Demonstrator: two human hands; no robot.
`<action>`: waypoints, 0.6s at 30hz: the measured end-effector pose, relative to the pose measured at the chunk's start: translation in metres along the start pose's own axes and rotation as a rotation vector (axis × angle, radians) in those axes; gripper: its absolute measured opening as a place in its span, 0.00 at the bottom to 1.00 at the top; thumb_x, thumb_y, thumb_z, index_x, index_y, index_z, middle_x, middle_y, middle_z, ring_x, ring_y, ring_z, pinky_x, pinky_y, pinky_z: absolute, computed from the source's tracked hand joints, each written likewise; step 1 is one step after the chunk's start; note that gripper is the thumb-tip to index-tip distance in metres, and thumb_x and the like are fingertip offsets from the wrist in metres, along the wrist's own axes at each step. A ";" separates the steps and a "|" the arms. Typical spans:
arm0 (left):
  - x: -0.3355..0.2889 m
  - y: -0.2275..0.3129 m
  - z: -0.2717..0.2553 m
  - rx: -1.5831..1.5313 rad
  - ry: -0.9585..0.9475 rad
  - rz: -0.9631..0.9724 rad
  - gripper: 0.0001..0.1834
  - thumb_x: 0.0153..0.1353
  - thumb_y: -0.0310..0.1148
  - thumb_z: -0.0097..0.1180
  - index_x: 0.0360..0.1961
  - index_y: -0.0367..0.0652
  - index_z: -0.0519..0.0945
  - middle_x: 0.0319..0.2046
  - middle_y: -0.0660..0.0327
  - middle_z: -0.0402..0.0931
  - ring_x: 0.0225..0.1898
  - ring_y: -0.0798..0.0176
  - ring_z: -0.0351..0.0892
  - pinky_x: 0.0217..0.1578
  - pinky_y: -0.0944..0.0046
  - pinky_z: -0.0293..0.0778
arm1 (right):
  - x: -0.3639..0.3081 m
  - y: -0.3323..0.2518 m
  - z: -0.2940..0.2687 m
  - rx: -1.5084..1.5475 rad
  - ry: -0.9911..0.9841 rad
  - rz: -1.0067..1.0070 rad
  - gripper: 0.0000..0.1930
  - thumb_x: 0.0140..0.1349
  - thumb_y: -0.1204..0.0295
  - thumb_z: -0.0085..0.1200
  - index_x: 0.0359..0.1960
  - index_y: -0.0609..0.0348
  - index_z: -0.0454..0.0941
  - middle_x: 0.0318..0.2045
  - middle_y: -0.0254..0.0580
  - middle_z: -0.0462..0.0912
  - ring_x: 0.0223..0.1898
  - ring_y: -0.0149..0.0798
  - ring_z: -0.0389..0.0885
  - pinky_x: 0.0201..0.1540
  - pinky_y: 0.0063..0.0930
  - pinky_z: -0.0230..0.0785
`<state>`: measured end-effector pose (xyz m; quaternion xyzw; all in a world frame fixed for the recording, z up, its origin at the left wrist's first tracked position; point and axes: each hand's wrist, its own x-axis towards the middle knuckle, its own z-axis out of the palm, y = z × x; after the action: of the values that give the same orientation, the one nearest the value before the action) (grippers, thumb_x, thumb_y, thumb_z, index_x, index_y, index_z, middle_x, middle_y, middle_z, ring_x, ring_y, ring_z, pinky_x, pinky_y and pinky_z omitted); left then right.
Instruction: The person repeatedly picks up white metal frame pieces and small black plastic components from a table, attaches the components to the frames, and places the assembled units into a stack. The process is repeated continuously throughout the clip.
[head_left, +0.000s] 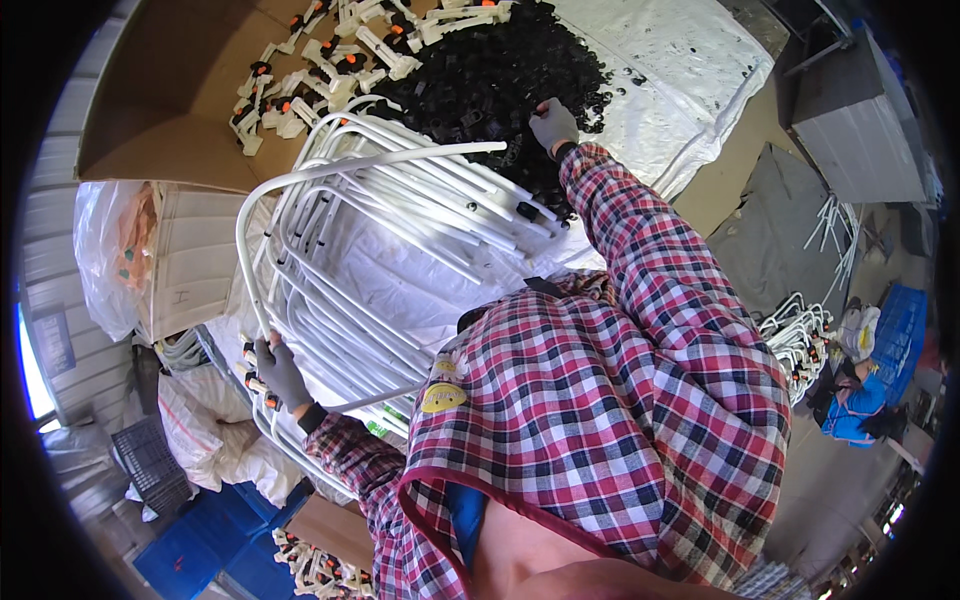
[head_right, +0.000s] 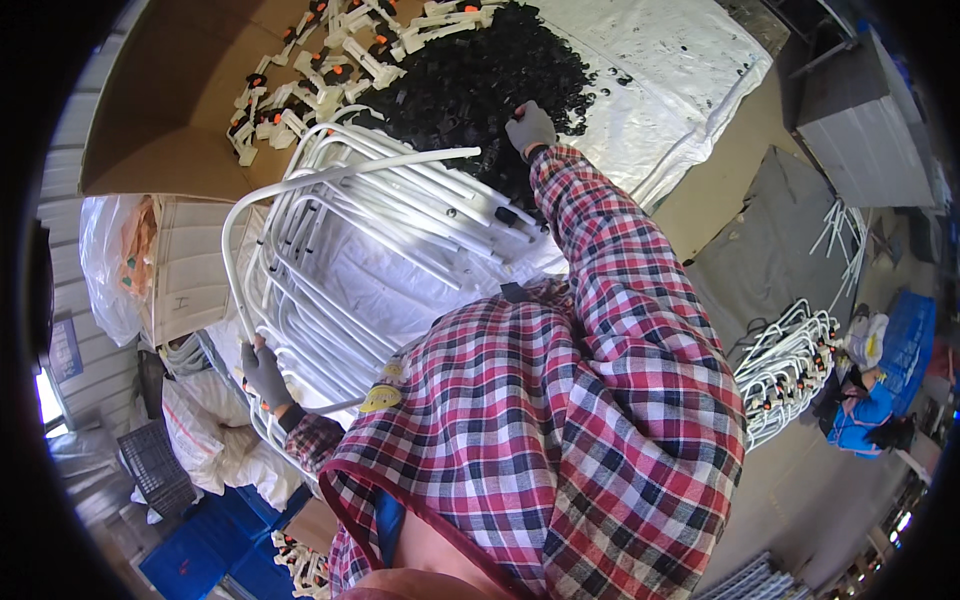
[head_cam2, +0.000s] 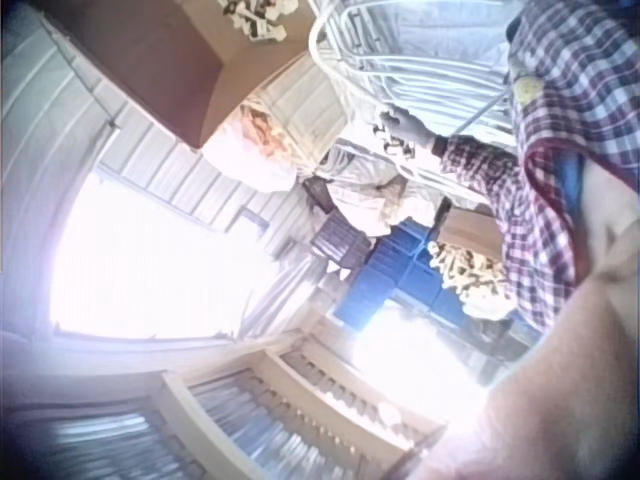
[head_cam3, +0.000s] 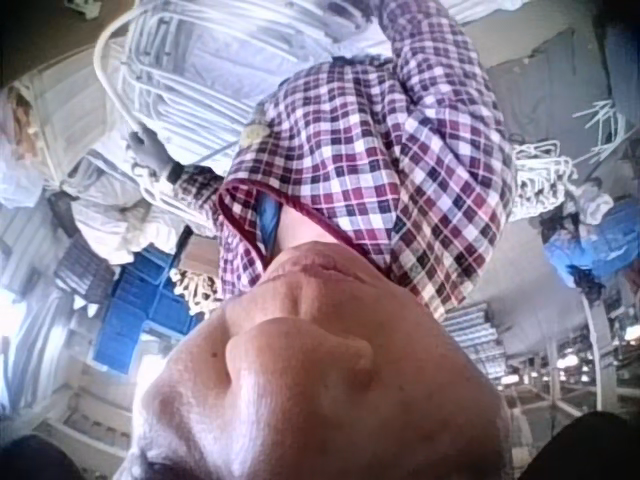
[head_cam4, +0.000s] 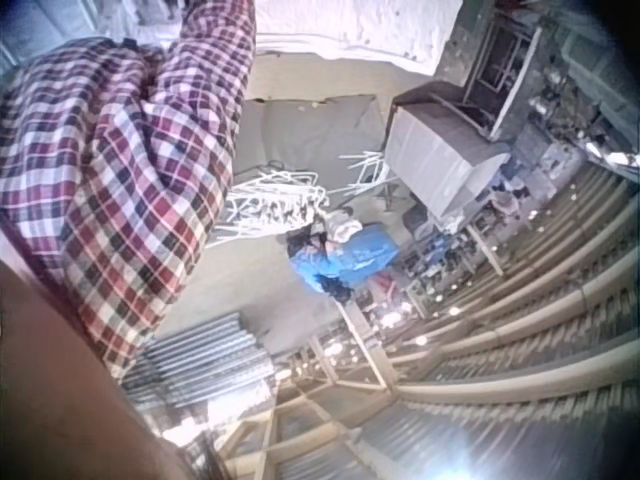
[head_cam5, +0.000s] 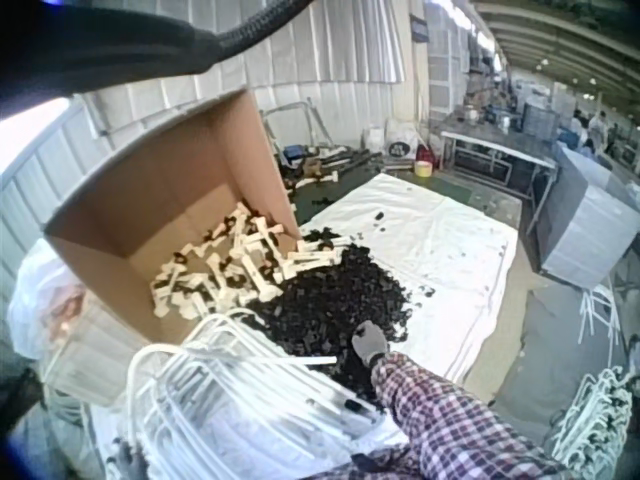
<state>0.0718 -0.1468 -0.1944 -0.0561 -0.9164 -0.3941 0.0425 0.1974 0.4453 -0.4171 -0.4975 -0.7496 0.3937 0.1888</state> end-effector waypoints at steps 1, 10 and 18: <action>-0.005 -0.002 -0.004 0.011 0.020 0.001 0.17 0.71 0.40 0.52 0.29 0.39 0.72 0.18 0.70 0.62 0.21 0.74 0.59 0.23 0.68 0.56 | -0.002 0.002 -0.001 0.055 -0.023 0.002 0.14 0.49 0.62 0.64 0.36 0.51 0.80 0.33 0.47 0.83 0.44 0.51 0.82 0.46 0.41 0.76; 0.002 0.039 -0.026 0.164 0.029 0.231 0.17 0.72 0.39 0.52 0.35 0.32 0.74 0.27 0.59 0.71 0.29 0.63 0.66 0.33 0.60 0.69 | -0.048 0.005 0.060 0.065 -0.299 -0.374 0.16 0.39 0.60 0.69 0.26 0.54 0.80 0.29 0.47 0.82 0.35 0.52 0.82 0.38 0.45 0.74; -0.067 0.158 0.007 0.383 0.153 0.472 0.23 0.68 0.45 0.58 0.27 0.33 0.75 0.21 0.55 0.71 0.24 0.58 0.65 0.29 0.55 0.69 | -0.032 -0.022 -0.055 0.397 -0.097 -0.028 0.20 0.53 0.64 0.58 0.48 0.53 0.74 0.37 0.53 0.82 0.45 0.57 0.81 0.45 0.45 0.73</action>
<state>0.1596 -0.0383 -0.0940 -0.2286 -0.9297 -0.1967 0.2114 0.2354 0.4344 -0.3619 -0.4206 -0.6721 0.5546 0.2525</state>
